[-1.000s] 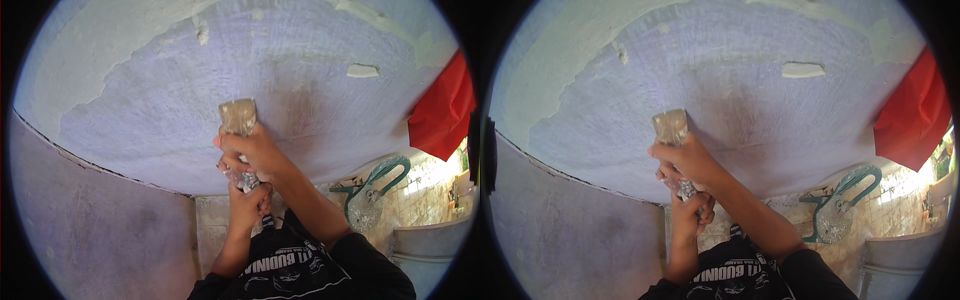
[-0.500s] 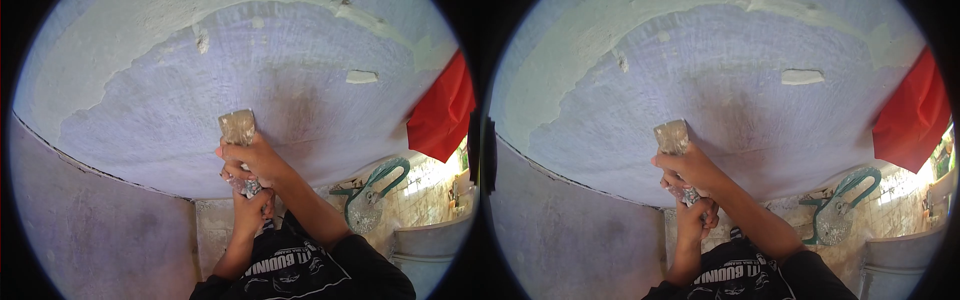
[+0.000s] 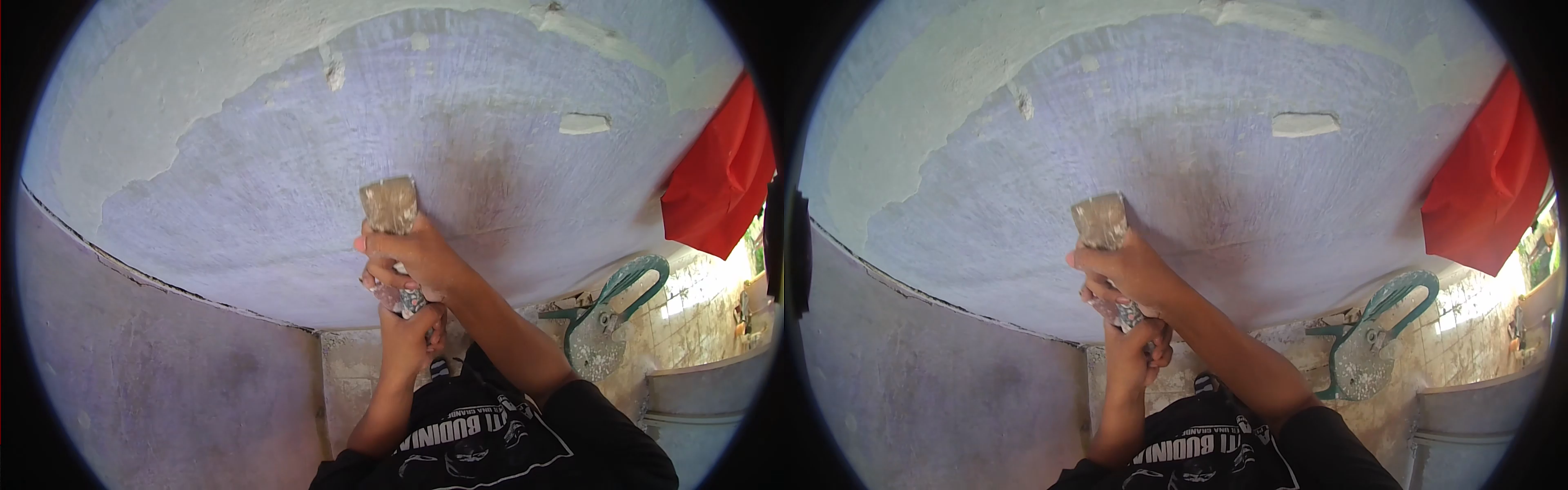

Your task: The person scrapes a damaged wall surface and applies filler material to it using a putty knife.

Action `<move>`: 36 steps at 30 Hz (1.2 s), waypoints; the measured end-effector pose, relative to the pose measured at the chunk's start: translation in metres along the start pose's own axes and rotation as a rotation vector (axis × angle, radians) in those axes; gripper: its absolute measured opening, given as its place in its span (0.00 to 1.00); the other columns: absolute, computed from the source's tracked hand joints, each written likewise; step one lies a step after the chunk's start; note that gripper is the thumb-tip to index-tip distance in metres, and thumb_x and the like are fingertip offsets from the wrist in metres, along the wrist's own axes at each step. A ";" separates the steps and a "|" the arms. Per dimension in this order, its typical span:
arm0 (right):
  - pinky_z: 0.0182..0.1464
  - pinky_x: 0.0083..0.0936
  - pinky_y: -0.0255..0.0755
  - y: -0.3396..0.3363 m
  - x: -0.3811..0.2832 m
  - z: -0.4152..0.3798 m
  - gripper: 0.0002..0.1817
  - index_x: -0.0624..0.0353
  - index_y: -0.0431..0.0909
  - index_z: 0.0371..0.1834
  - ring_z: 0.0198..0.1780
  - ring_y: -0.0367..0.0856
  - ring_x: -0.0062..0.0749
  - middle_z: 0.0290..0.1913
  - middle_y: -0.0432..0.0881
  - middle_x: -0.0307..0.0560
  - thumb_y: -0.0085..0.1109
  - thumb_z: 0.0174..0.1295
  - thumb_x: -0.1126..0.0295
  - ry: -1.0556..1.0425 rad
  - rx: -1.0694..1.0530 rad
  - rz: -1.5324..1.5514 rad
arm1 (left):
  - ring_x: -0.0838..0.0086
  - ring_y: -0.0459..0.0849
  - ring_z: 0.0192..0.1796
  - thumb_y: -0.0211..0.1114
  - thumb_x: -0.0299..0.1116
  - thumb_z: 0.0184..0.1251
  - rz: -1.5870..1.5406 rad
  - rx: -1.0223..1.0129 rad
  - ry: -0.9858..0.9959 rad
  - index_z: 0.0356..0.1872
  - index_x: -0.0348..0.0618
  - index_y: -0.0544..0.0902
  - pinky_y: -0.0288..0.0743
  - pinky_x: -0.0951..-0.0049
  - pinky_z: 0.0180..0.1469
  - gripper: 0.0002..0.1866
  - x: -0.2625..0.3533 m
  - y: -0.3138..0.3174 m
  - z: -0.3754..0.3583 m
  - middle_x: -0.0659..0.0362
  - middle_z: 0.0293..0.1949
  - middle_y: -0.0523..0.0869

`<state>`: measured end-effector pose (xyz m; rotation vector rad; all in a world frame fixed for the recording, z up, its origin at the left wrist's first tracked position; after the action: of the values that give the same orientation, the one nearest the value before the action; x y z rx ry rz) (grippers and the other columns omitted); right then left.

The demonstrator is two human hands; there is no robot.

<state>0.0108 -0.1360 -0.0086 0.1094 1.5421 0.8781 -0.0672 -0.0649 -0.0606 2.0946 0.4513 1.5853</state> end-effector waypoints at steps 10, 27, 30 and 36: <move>0.50 0.34 0.78 -0.002 0.001 -0.070 0.14 0.70 0.78 0.43 0.45 0.83 0.32 0.41 0.83 0.53 0.64 0.60 0.69 -0.487 0.423 -0.695 | 0.78 0.68 0.12 0.58 0.14 0.53 -0.053 -0.043 0.025 0.30 0.35 0.72 0.60 0.78 0.13 0.06 -0.009 -0.047 -0.007 0.59 0.17 0.73; 0.36 0.28 0.66 0.001 -0.005 0.005 0.19 0.56 0.71 0.15 0.22 0.68 0.31 0.15 0.68 0.38 0.60 0.58 0.57 -1.136 -0.552 -1.784 | 0.80 0.61 0.13 0.59 0.20 0.54 -0.007 -0.032 -0.065 0.30 0.38 0.70 0.47 0.81 0.12 0.06 -0.006 -0.023 0.005 0.61 0.17 0.67; 0.32 0.27 0.63 0.005 -0.010 0.006 0.20 0.55 0.70 0.12 0.18 0.65 0.31 0.10 0.67 0.38 0.59 0.58 0.57 -1.084 -0.597 -1.826 | 0.80 0.62 0.13 0.59 0.20 0.54 0.018 -0.038 -0.076 0.30 0.37 0.71 0.48 0.81 0.12 0.06 -0.006 -0.026 0.004 0.61 0.17 0.67; 0.30 0.29 0.63 0.016 -0.013 -0.001 0.18 0.54 0.71 0.14 0.16 0.64 0.32 0.10 0.65 0.37 0.61 0.57 0.59 -0.912 -0.574 -1.882 | 0.80 0.64 0.11 0.60 0.21 0.53 0.023 -0.052 -0.078 0.31 0.36 0.72 0.51 0.81 0.11 0.06 0.004 -0.025 -0.010 0.60 0.16 0.69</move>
<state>0.0055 -0.1322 0.0109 -1.0520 0.0578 -0.3463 -0.0755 -0.0400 -0.0693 2.1207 0.3570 1.5058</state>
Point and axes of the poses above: each hand's wrist, its own z-axis towards the middle knuckle, its own y-axis out of the palm, x = y × z, the point moved 2 cm from there along z, towards the middle knuckle
